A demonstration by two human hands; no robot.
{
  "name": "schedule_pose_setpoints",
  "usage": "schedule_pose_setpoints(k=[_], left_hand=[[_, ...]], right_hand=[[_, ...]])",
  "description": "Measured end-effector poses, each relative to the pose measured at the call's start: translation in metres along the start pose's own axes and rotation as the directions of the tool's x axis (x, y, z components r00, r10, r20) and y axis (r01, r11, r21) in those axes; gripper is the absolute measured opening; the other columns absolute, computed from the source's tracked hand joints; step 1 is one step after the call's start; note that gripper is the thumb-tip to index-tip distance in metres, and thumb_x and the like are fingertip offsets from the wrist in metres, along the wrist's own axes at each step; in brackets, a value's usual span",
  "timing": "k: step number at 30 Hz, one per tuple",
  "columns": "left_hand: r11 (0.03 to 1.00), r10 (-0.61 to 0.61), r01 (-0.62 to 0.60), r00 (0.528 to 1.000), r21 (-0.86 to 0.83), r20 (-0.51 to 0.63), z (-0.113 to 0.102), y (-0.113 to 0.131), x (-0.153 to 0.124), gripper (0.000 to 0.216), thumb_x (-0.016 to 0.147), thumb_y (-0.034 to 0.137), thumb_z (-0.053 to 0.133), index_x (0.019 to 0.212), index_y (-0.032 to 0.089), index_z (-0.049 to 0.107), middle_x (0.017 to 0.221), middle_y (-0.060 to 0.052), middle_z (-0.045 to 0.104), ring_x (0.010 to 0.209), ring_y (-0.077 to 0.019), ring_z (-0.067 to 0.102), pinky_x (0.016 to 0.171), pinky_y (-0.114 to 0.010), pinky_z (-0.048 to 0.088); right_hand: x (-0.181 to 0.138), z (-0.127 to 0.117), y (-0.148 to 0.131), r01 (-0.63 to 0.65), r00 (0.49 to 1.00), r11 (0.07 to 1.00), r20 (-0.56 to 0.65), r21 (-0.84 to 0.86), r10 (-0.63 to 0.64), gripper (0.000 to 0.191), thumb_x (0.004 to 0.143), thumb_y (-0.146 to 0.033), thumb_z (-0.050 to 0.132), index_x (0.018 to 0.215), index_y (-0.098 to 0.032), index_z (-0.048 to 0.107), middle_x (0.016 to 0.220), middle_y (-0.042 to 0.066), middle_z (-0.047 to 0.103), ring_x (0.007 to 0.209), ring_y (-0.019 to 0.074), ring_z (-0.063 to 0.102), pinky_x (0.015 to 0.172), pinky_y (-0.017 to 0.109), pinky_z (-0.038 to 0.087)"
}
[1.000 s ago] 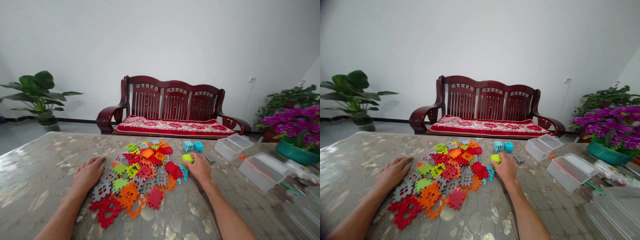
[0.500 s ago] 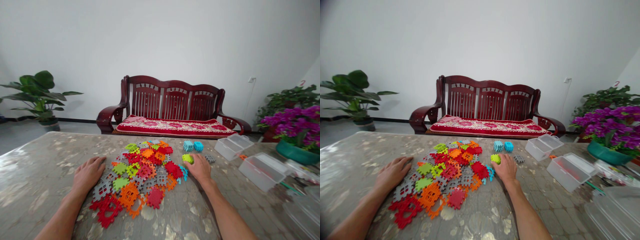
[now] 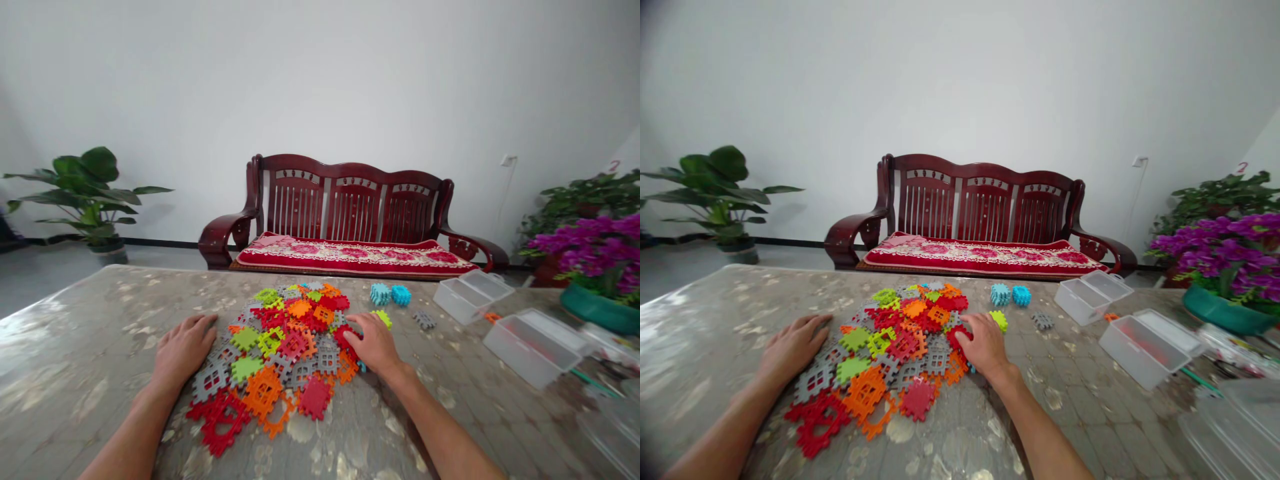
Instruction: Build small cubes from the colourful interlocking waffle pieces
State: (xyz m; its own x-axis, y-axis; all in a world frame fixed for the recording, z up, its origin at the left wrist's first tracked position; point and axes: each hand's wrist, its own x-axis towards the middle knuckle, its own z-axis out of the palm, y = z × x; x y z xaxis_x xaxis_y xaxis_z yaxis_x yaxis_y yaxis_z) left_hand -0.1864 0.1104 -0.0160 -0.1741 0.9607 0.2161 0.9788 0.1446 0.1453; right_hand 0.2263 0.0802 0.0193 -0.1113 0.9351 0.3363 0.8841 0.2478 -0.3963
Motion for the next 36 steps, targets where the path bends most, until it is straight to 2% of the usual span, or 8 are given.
schedule_pose_setpoints(k=[3,7,10,13,18,26,30,36], left_hand=[[1.000,0.005,-0.005,1.000,-0.010,-0.019,0.001,0.000,0.000,0.052,0.095,0.040,0.032,0.134,0.024,0.062,0.139,-0.012,0.060,0.125,-0.0337,0.057,0.107,-0.052,0.042],[1.000,0.002,-0.002,1.000,-0.007,-0.023,0.003,-0.002,0.001,0.051,0.094,0.041,0.033,0.134,0.025,0.062,0.138,-0.012,0.060,0.124,-0.0342,0.057,0.106,-0.052,0.043],[1.000,0.005,-0.005,1.000,0.000,-0.008,0.002,-0.002,0.001,0.052,0.095,0.041,0.032,0.134,0.025,0.062,0.139,-0.012,0.059,0.125,-0.0334,0.056,0.107,-0.051,0.042],[1.000,0.007,-0.007,1.000,-0.003,0.002,0.001,-0.002,0.001,0.053,0.095,0.040,0.030,0.134,0.024,0.062,0.141,-0.012,0.058,0.127,-0.0333,0.055,0.108,-0.051,0.041],[1.000,0.000,0.001,1.000,-0.024,0.008,-0.003,0.000,-0.001,0.053,0.095,0.041,0.031,0.134,0.023,0.062,0.141,-0.013,0.058,0.126,-0.0347,0.055,0.108,-0.053,0.041],[1.000,0.006,-0.006,1.000,0.005,0.010,-0.004,0.001,-0.001,0.053,0.096,0.041,0.030,0.135,0.024,0.061,0.141,-0.012,0.058,0.127,-0.0324,0.055,0.110,-0.050,0.040],[1.000,-0.001,0.000,1.000,0.018,0.022,-0.003,0.000,-0.001,0.053,0.096,0.040,0.029,0.136,0.024,0.060,0.143,-0.012,0.057,0.128,-0.0325,0.055,0.109,-0.050,0.041],[1.000,0.011,-0.011,1.000,-0.019,-0.004,-0.002,-0.001,0.000,0.053,0.095,0.040,0.032,0.134,0.022,0.062,0.141,-0.015,0.058,0.126,-0.0356,0.056,0.108,-0.054,0.041]], right_hand=[[0.012,0.002,-0.004,-0.062,0.997,0.998,0.037,0.011,0.062,0.029,0.089,-0.030,0.059,0.114,-0.023,0.071,0.120,0.005,0.072,0.113,0.0211,0.062,0.101,0.032,0.042],[0.032,0.004,-0.009,-0.159,0.980,0.982,0.101,-0.104,0.169,0.034,0.090,-0.032,0.054,0.117,-0.021,0.071,0.118,0.008,0.072,0.112,0.0225,0.063,0.095,0.031,0.044],[0.042,0.007,-0.015,-0.211,0.957,0.954,0.153,-0.212,0.246,0.033,0.087,-0.040,0.056,0.109,-0.023,0.073,0.114,0.010,0.073,0.105,0.0247,0.066,0.084,0.032,0.048],[0.046,0.011,-0.017,-0.251,0.939,0.938,0.177,-0.238,0.296,0.029,0.082,-0.042,0.058,0.100,-0.027,0.075,0.110,0.008,0.074,0.101,0.0248,0.068,0.078,0.031,0.048],[0.047,0.014,-0.017,-0.283,0.942,0.942,0.131,-0.183,0.308,0.022,0.078,-0.034,0.060,0.092,-0.030,0.077,0.097,0.004,0.077,0.094,0.0225,0.069,0.073,0.029,0.046],[0.051,0.015,-0.022,-0.303,0.935,0.943,0.149,-0.140,0.322,0.017,0.076,-0.039,0.064,0.080,-0.027,0.075,0.089,0.003,0.076,0.086,0.0220,0.069,0.065,0.027,0.043],[0.051,0.013,-0.021,-0.361,0.915,0.931,0.174,-0.055,0.365,0.014,0.074,-0.038,0.066,0.081,-0.027,0.072,0.087,0.000,0.076,0.082,0.0192,0.068,0.065,0.026,0.042],[0.052,0.011,-0.014,-0.338,0.941,0.923,0.082,0.186,0.328,0.013,0.077,-0.032,0.066,0.087,-0.024,0.070,0.089,-0.001,0.076,0.081,0.0155,0.068,0.068,0.024,0.044]])
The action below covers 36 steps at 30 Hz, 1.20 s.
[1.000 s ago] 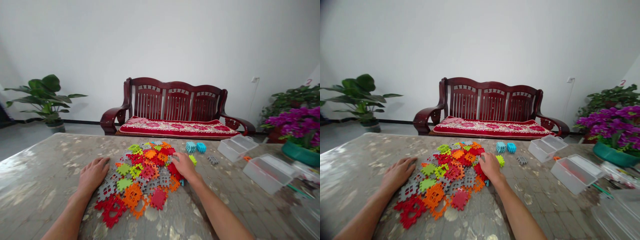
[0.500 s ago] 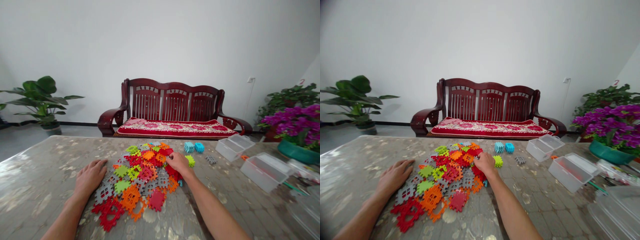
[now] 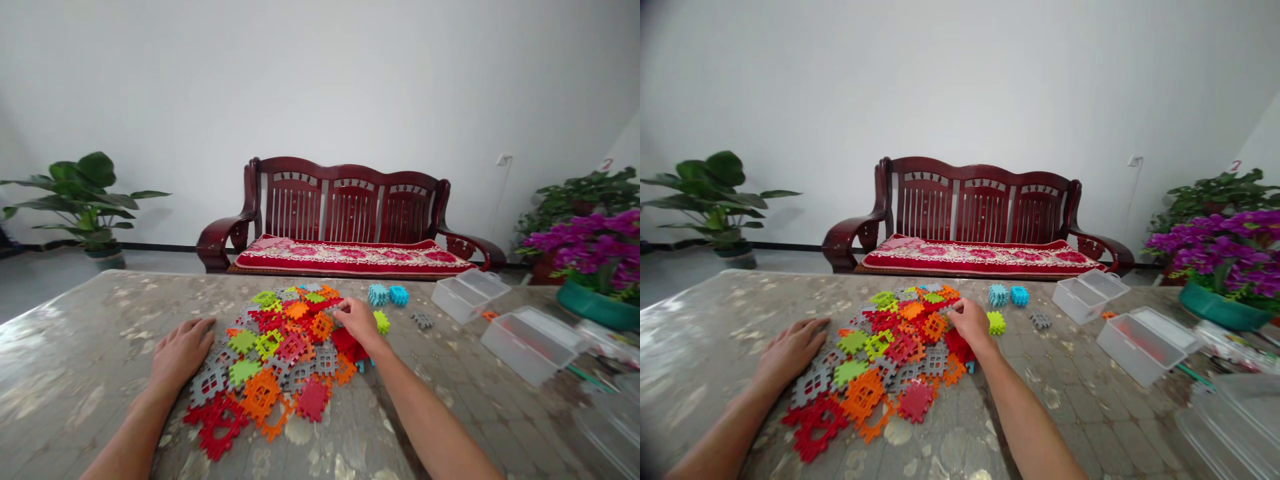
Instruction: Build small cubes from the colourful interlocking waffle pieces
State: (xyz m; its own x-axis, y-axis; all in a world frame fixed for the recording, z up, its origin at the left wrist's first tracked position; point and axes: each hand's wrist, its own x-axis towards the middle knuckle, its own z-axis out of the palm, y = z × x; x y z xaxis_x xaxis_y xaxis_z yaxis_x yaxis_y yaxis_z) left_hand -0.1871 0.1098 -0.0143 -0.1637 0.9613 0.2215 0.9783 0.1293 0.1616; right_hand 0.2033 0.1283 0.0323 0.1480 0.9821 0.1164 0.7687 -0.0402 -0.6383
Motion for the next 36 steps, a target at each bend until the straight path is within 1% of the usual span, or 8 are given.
schedule_pose_setpoints(k=[6,8,11,15,19,23,27,36], left_hand=[[1.000,0.003,-0.003,1.000,-0.011,0.004,0.001,-0.002,0.000,0.053,0.095,0.042,0.032,0.135,0.023,0.062,0.142,-0.015,0.057,0.127,-0.0348,0.055,0.110,-0.053,0.039],[1.000,0.000,0.000,1.000,-0.009,0.006,0.002,-0.002,0.001,0.051,0.095,0.042,0.033,0.135,0.024,0.061,0.142,-0.014,0.057,0.127,-0.0339,0.055,0.110,-0.051,0.039],[1.000,-0.002,0.002,1.000,-0.001,0.010,0.004,-0.004,0.002,0.050,0.096,0.041,0.034,0.134,0.025,0.060,0.141,-0.012,0.058,0.126,-0.0318,0.055,0.109,-0.050,0.039],[1.000,-0.011,0.011,1.000,0.017,0.027,0.006,-0.007,0.004,0.049,0.096,0.043,0.034,0.135,0.026,0.058,0.142,-0.010,0.057,0.126,-0.0319,0.055,0.107,-0.051,0.040],[1.000,-0.005,0.004,0.999,0.019,0.040,0.006,-0.007,0.004,0.050,0.097,0.043,0.032,0.136,0.026,0.059,0.143,-0.012,0.056,0.127,-0.0334,0.055,0.106,-0.051,0.040],[1.000,-0.009,0.008,0.999,0.022,0.045,0.002,-0.004,0.003,0.054,0.097,0.044,0.027,0.138,0.024,0.057,0.145,-0.013,0.054,0.127,-0.0344,0.055,0.106,-0.051,0.040],[0.999,-0.025,0.022,0.997,0.045,0.073,0.000,-0.003,0.003,0.053,0.097,0.043,0.028,0.138,0.025,0.057,0.144,-0.011,0.055,0.129,-0.0324,0.053,0.109,-0.050,0.039],[0.999,-0.008,0.005,0.998,0.038,0.057,0.004,-0.006,0.004,0.054,0.097,0.043,0.029,0.139,0.024,0.056,0.143,-0.012,0.055,0.127,-0.0334,0.055,0.107,-0.051,0.039]], right_hand=[[0.011,-0.015,0.025,0.076,0.991,0.948,-0.127,0.310,-0.038,0.022,0.078,-0.032,0.060,0.092,-0.020,0.070,0.088,0.004,0.076,0.083,0.0196,0.070,0.076,0.030,0.052],[0.014,-0.029,0.045,0.100,0.978,0.916,-0.209,0.389,-0.018,0.027,0.076,-0.035,0.059,0.095,-0.018,0.071,0.092,0.007,0.077,0.087,0.0220,0.071,0.080,0.033,0.053],[0.016,-0.054,0.085,0.085,0.942,0.915,-0.332,0.394,0.055,0.034,0.077,-0.041,0.057,0.095,-0.017,0.072,0.092,0.009,0.077,0.087,0.0241,0.071,0.081,0.035,0.054],[0.009,-0.081,0.135,-0.018,0.916,0.969,-0.383,0.247,0.115,0.034,0.078,-0.038,0.053,0.095,-0.016,0.073,0.091,0.010,0.078,0.085,0.0248,0.071,0.078,0.035,0.053],[-0.006,-0.084,0.158,-0.110,0.912,0.989,-0.387,0.098,0.140,0.028,0.077,-0.029,0.054,0.093,-0.019,0.075,0.093,0.009,0.077,0.088,0.0251,0.070,0.081,0.036,0.052],[-0.020,-0.077,0.159,-0.165,0.929,0.966,-0.360,-0.200,0.084,0.030,0.082,-0.026,0.056,0.106,-0.022,0.073,0.105,0.008,0.076,0.096,0.0223,0.069,0.084,0.033,0.050],[-0.028,-0.073,0.151,-0.150,0.948,0.918,-0.317,-0.367,0.028,0.032,0.084,-0.029,0.058,0.113,-0.021,0.071,0.113,0.009,0.073,0.102,0.0240,0.066,0.087,0.033,0.048],[-0.032,-0.069,0.140,-0.113,0.963,0.877,-0.269,-0.468,-0.019,0.024,0.087,-0.021,0.055,0.102,-0.021,0.074,0.107,0.009,0.071,0.105,0.0245,0.061,0.092,0.033,0.044]])
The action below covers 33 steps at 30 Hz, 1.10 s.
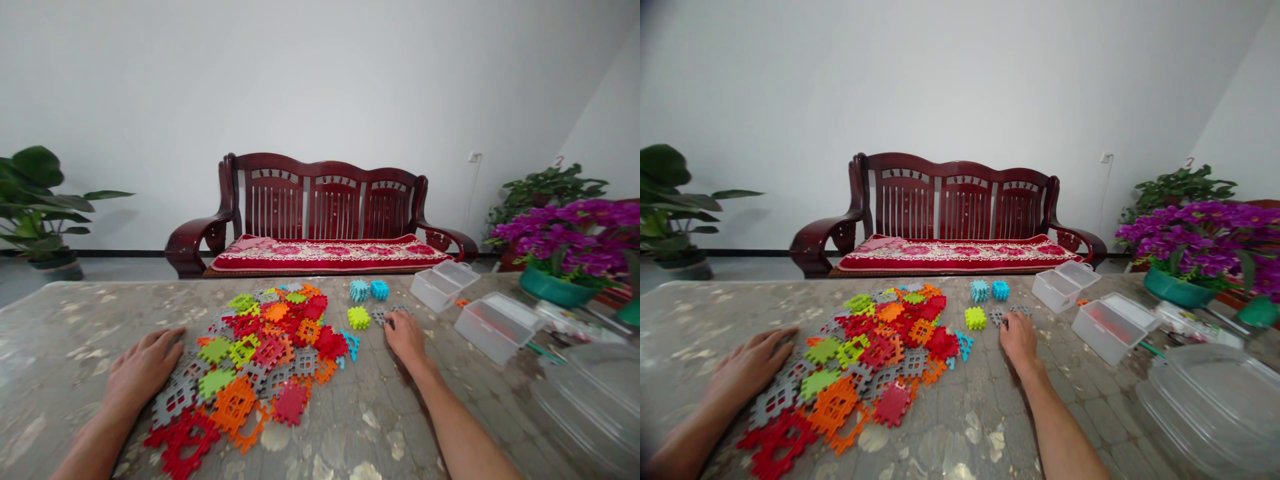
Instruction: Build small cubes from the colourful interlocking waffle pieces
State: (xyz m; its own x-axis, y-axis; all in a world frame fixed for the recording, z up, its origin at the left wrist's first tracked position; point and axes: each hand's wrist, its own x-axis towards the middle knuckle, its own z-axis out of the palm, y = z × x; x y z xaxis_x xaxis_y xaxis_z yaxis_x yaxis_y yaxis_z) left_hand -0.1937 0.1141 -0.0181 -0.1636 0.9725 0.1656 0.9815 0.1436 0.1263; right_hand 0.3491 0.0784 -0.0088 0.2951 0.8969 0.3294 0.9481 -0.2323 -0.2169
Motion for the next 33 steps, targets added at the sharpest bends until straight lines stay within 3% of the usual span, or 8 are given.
schedule_pose_setpoints(k=[7,13,17,20,22,27,33], left_hand=[[1.000,0.003,-0.003,1.000,0.014,0.011,-0.002,0.001,0.000,0.054,0.097,0.043,0.029,0.140,0.024,0.056,0.144,-0.013,0.055,0.128,-0.0345,0.054,0.108,-0.051,0.039],[1.000,-0.006,0.006,1.000,0.004,0.000,-0.003,0.003,-0.001,0.052,0.097,0.044,0.032,0.138,0.026,0.058,0.143,-0.011,0.055,0.126,-0.0335,0.055,0.107,-0.051,0.040],[1.000,-0.014,0.014,1.000,0.019,0.003,0.000,0.002,0.000,0.052,0.098,0.044,0.030,0.139,0.026,0.056,0.144,-0.010,0.054,0.127,-0.0335,0.055,0.108,-0.051,0.039],[1.000,-0.014,0.014,1.000,0.020,0.002,-0.001,0.003,-0.001,0.052,0.098,0.044,0.029,0.139,0.026,0.056,0.144,-0.011,0.054,0.126,-0.0332,0.055,0.108,-0.051,0.039],[1.000,-0.018,0.018,1.000,0.008,0.005,-0.003,0.004,-0.001,0.052,0.098,0.043,0.030,0.138,0.024,0.057,0.143,-0.012,0.055,0.127,-0.0340,0.055,0.108,-0.051,0.040],[1.000,-0.001,0.001,1.000,-0.022,-0.015,-0.005,0.005,-0.003,0.052,0.097,0.041,0.031,0.137,0.023,0.060,0.142,-0.014,0.056,0.126,-0.0351,0.056,0.107,-0.052,0.041],[1.000,-0.009,0.008,1.000,-0.021,-0.016,0.000,0.005,-0.003,0.054,0.097,0.042,0.029,0.138,0.024,0.058,0.143,-0.013,0.055,0.129,-0.0356,0.053,0.109,-0.054,0.039]], right_hand=[[-0.004,-0.004,-0.007,0.010,0.999,1.000,-0.032,0.004,-0.009,0.027,0.089,-0.026,0.057,0.112,-0.021,0.072,0.114,0.009,0.068,0.106,0.0242,0.060,0.092,0.033,0.044],[-0.003,-0.001,-0.006,0.041,0.999,0.999,-0.025,0.000,-0.041,0.019,0.089,-0.028,0.060,0.099,-0.021,0.075,0.104,0.008,0.069,0.100,0.0228,0.060,0.088,0.031,0.043],[-0.004,-0.003,-0.011,0.111,0.983,0.993,-0.151,0.050,-0.102,0.018,0.088,-0.024,0.059,0.098,-0.021,0.074,0.105,0.008,0.071,0.099,0.0243,0.060,0.090,0.035,0.043],[-0.012,-0.006,-0.031,0.262,0.949,0.945,-0.232,0.194,-0.216,0.019,0.089,-0.022,0.056,0.097,-0.020,0.073,0.104,0.008,0.073,0.100,0.0232,0.061,0.094,0.036,0.043],[-0.020,-0.008,-0.051,0.343,0.934,0.892,-0.209,0.294,-0.291,0.019,0.089,-0.023,0.055,0.097,-0.021,0.073,0.101,0.007,0.074,0.099,0.0224,0.062,0.093,0.035,0.044],[-0.038,-0.013,-0.099,0.401,0.908,0.817,-0.066,0.415,-0.413,0.023,0.088,-0.027,0.060,0.107,-0.024,0.072,0.111,0.005,0.074,0.106,0.0227,0.061,0.097,0.036,0.043],[-0.038,-0.014,-0.134,0.459,0.864,0.794,0.007,0.400,-0.503,0.037,0.084,-0.032,0.068,0.120,-0.024,0.069,0.125,0.006,0.070,0.116,0.0245,0.056,0.103,0.039,0.039]])
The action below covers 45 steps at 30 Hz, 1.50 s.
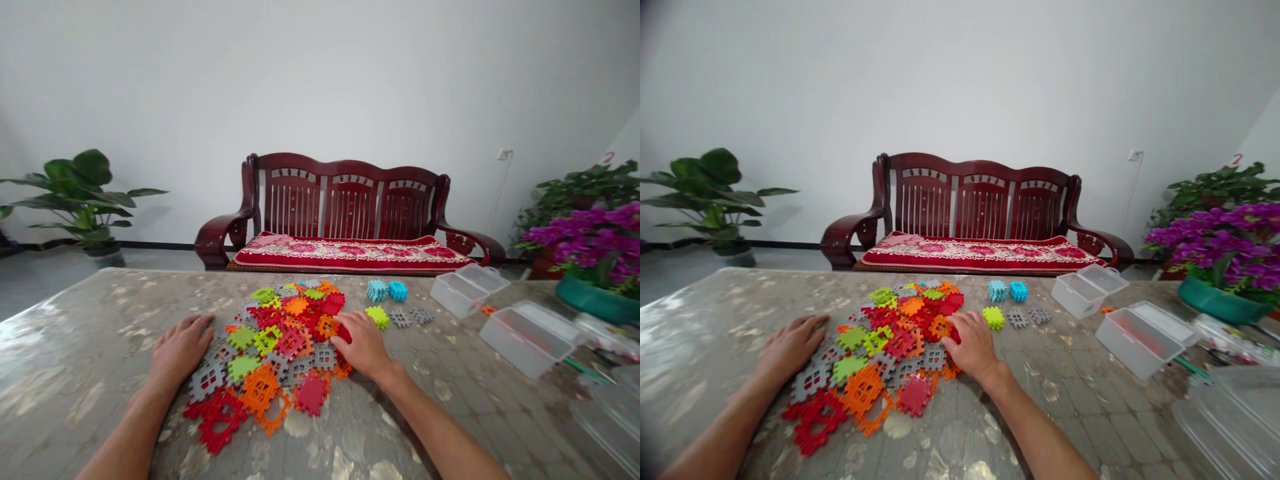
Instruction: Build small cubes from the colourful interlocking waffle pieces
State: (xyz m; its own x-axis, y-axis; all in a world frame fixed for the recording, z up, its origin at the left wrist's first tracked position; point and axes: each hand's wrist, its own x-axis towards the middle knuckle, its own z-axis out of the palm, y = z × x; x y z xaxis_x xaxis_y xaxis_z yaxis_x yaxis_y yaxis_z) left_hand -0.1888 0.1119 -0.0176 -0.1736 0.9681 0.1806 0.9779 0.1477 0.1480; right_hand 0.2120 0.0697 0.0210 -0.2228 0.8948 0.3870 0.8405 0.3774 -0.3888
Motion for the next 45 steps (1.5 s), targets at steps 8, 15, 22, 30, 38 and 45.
schedule_pose_setpoints(k=[8,15,22,30,38,45], left_hand=[[1.000,0.004,-0.004,1.000,0.001,-0.027,-0.002,0.000,-0.001,0.052,0.096,0.041,0.031,0.136,0.024,0.060,0.141,-0.012,0.058,0.125,-0.0333,0.056,0.107,-0.051,0.042],[1.000,-0.002,0.002,1.000,0.030,-0.011,-0.005,0.003,-0.003,0.053,0.096,0.041,0.029,0.137,0.026,0.060,0.143,-0.011,0.056,0.127,-0.0327,0.055,0.107,-0.050,0.042],[1.000,0.005,-0.005,1.000,0.010,-0.002,-0.005,0.002,-0.001,0.052,0.097,0.042,0.030,0.137,0.025,0.059,0.144,-0.013,0.055,0.127,-0.0342,0.054,0.108,-0.051,0.040],[1.000,-0.012,0.011,0.999,0.024,0.048,-0.009,0.006,-0.002,0.055,0.099,0.042,0.025,0.141,0.023,0.054,0.146,-0.011,0.052,0.131,-0.0334,0.051,0.110,-0.050,0.036],[1.000,0.005,-0.005,1.000,0.004,0.011,0.000,-0.003,0.003,0.053,0.097,0.045,0.030,0.138,0.026,0.056,0.143,-0.011,0.056,0.126,-0.0331,0.054,0.108,-0.051,0.039],[1.000,0.009,-0.009,1.000,0.027,0.023,-0.001,-0.002,0.001,0.056,0.098,0.045,0.026,0.139,0.024,0.056,0.145,-0.012,0.053,0.128,-0.0349,0.053,0.107,-0.051,0.039]], right_hand=[[0.009,0.013,-0.012,-0.028,0.998,0.996,0.051,-0.085,0.033,0.023,0.089,-0.027,0.060,0.107,-0.025,0.074,0.109,0.005,0.075,0.107,0.0241,0.060,0.094,0.037,0.041],[0.012,0.007,0.015,-0.173,0.962,0.946,-0.160,0.274,0.223,0.029,0.090,-0.033,0.052,0.112,-0.025,0.070,0.105,0.005,0.075,0.094,0.0210,0.066,0.086,0.032,0.047],[-0.011,-0.030,0.084,-0.273,0.846,0.854,-0.313,0.442,0.432,0.046,0.088,-0.049,0.044,0.116,-0.019,0.064,0.094,0.006,0.073,0.079,0.0208,0.065,0.073,0.032,0.049],[-0.057,-0.046,0.139,-0.436,0.853,0.891,-0.259,0.123,0.453,0.042,0.086,-0.045,0.041,0.103,-0.020,0.070,0.104,0.009,0.072,0.096,0.0251,0.065,0.087,0.038,0.049],[-0.059,-0.048,0.128,-0.458,0.875,0.867,-0.271,-0.196,0.401,0.028,0.085,-0.031,0.053,0.102,-0.025,0.074,0.111,0.007,0.070,0.106,0.0251,0.062,0.096,0.037,0.045],[-0.054,-0.059,0.156,-0.567,0.785,0.813,-0.386,-0.135,0.484,0.035,0.086,-0.024,0.046,0.106,-0.026,0.074,0.113,0.006,0.072,0.106,0.0240,0.063,0.095,0.037,0.045]])
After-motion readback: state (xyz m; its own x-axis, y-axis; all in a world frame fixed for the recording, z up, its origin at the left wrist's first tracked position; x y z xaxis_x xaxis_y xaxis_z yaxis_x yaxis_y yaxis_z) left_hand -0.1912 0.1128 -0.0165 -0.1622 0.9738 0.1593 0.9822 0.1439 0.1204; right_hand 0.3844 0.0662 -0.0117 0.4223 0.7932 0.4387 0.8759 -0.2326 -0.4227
